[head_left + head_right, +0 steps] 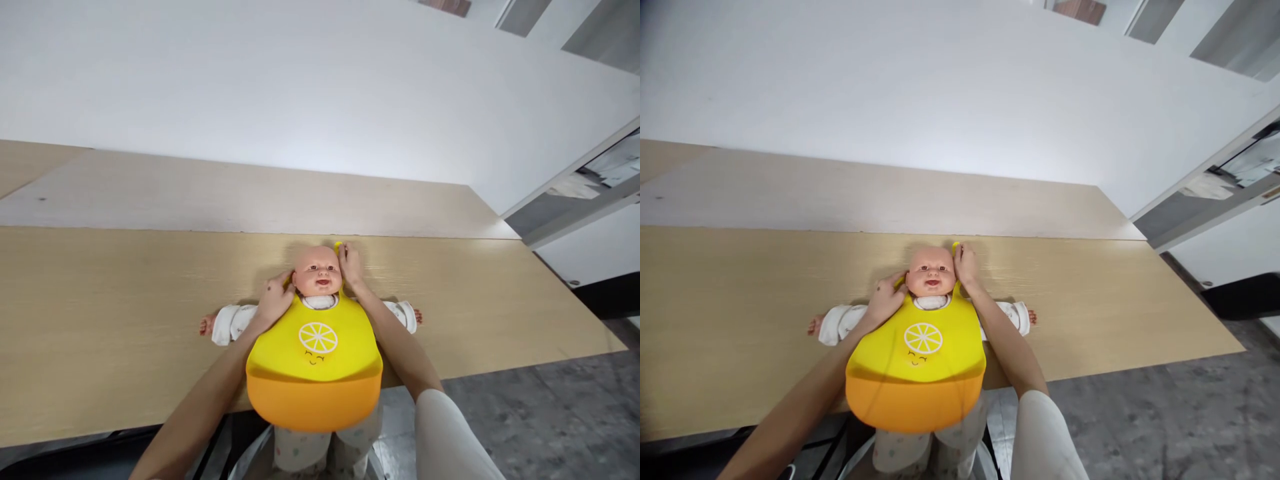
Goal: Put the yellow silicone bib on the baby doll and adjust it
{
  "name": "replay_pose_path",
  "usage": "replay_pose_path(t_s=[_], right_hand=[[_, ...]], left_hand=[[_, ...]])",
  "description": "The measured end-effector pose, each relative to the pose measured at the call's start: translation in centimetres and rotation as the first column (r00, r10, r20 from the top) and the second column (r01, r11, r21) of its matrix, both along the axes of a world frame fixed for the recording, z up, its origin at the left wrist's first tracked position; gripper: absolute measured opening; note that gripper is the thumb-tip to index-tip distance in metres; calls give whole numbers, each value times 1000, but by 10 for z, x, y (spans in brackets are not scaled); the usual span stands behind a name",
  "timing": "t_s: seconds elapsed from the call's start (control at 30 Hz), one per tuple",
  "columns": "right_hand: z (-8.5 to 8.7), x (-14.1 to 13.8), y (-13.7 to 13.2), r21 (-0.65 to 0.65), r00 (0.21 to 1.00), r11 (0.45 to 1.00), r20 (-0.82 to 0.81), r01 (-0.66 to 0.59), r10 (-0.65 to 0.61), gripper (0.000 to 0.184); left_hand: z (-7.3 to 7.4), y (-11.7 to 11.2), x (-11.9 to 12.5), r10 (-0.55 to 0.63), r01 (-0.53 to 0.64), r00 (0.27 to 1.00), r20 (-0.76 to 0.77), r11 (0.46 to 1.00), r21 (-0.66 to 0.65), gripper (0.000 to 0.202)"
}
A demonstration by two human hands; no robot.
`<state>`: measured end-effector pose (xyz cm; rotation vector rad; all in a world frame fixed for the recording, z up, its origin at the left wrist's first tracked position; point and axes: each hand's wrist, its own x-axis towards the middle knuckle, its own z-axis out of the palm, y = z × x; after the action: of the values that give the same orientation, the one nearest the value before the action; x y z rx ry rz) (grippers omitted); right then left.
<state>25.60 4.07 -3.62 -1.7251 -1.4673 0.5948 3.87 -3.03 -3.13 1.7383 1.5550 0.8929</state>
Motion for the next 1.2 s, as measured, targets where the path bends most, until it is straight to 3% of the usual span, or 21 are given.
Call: replay_pose_path(t_s=[0.2, 0.3, 0.37, 0.4, 0.47, 0.53, 0.57, 0.63, 0.7, 0.73, 0.8, 0.87, 0.9, 1.0, 1.03, 1.13, 1.2], right_hand=[[47, 26, -5, -128, 937, 992, 346, 11, 35, 30], [81, 32, -19, -60, 967, 996, 242, -73, 86, 27], [103, 26, -37, 29, 970, 971, 60, -236, 234, 29], [113, 20, -48, 66, 936, 935, -30, -348, 351, 32], [128, 3, -72, 107, 789, 801, -135, -589, 599, 40], [135, -13, -93, 132, 643, 658, -139, -741, 753, 45], [136, -19, -102, 145, 619, 631, -123, -762, 776, 43], [135, -20, -116, 156, 658, 665, -99, -731, 746, 32], [136, -8, -128, 149, 744, 752, -116, -642, 658, 26], [138, 3, -133, 142, 790, 801, -140, -581, 597, 27], [149, 33, -146, 136, 884, 903, -188, -408, 427, 32], [167, 70, -157, 139, 963, 978, -196, -157, 183, 38], [176, 89, -161, 135, 984, 990, -165, -47, 69, 40], [191, 152, -159, 143, 989, 978, -36, 149, -145, 37], [189, 175, -154, 77, 980, 978, 27, 194, -196, 32], [162, 244, -134, -105, 906, 909, 185, 402, -380, 17], [132, 288, -124, -190, 852, 843, 274, 503, -446, 10]], left_hand=[[1, 7, -15, 164, -158, 967, 193, 986, -47, 43], [15, 2, -19, 168, -186, 900, 403, 983, 4, 55], [34, -8, -16, 134, -195, 848, 513, 979, 67, 71], [45, -16, -12, 111, -198, 833, 542, 975, 104, 79], [69, -34, 0, 42, -155, 840, 541, 974, 165, 82], [92, -53, 11, -14, -108, 893, 450, 964, 243, 70], [101, -62, 15, -33, -93, 928, 371, 945, 314, 57], [113, -79, 17, -26, -75, 979, 201, 876, 476, 37], [115, -93, 11, 16, -94, 991, 132, 790, 606, 32], [112, -100, 6, 39, -125, 988, 147, 757, 641, 32], [99, -113, -6, 88, -212, 971, 222, 749, 628, 27], [79, -124, -17, 136, -257, 957, 255, 804, 536, 17], [67, -129, -22, 155, -258, 956, 249, 847, 464, 16], [30, -144, -32, 187, -229, 958, 220, 956, 185, 24], [18, -149, -34, 200, -223, 953, 229, 972, 78, 26], [-9, -163, -35, 295, -249, 892, 344, 953, -171, 29], [-18, -172, -30, 406, -306, 784, 470, 911, -276, 25]])
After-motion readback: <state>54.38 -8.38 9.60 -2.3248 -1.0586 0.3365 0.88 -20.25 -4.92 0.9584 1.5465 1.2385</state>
